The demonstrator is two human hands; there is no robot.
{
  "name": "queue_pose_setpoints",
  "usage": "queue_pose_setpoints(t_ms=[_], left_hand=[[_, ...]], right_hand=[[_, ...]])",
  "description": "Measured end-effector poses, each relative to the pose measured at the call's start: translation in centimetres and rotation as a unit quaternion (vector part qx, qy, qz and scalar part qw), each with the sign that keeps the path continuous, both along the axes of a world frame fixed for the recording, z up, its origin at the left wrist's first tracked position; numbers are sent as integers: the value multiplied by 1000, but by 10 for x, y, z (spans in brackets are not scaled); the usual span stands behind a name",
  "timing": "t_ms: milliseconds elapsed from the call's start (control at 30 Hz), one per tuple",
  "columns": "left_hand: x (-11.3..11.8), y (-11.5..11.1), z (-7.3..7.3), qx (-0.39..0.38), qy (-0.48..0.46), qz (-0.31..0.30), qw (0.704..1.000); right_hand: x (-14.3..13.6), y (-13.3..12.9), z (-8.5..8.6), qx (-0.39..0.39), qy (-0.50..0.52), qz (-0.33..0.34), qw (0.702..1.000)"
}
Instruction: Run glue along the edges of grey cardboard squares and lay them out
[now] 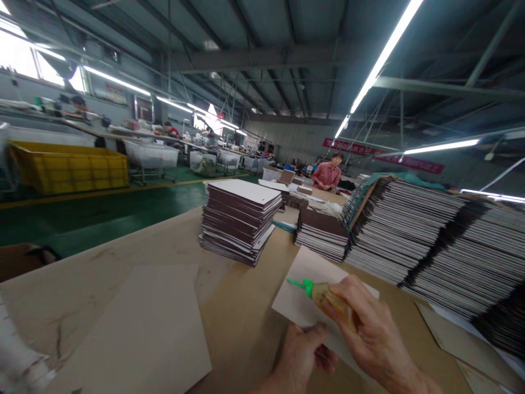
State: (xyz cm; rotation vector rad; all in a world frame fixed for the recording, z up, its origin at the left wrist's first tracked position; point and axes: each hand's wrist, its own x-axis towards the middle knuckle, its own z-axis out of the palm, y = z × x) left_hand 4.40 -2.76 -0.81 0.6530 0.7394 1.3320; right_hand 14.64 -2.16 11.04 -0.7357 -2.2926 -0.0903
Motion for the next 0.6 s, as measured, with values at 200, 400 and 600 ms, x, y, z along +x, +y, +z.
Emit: queue_pose_setpoints(t_ms=[200, 400, 600], left_hand=[[0, 0, 3, 1, 8, 0, 1000], [-1, -5, 7, 19, 11, -3, 1000], [-2, -6, 6, 29, 8, -9, 999]], right_hand=[[3, -13, -4, 4, -65, 51, 997], [3, -16, -4, 40, -74, 35, 996], [4, -19, -8, 42, -76, 36, 996]])
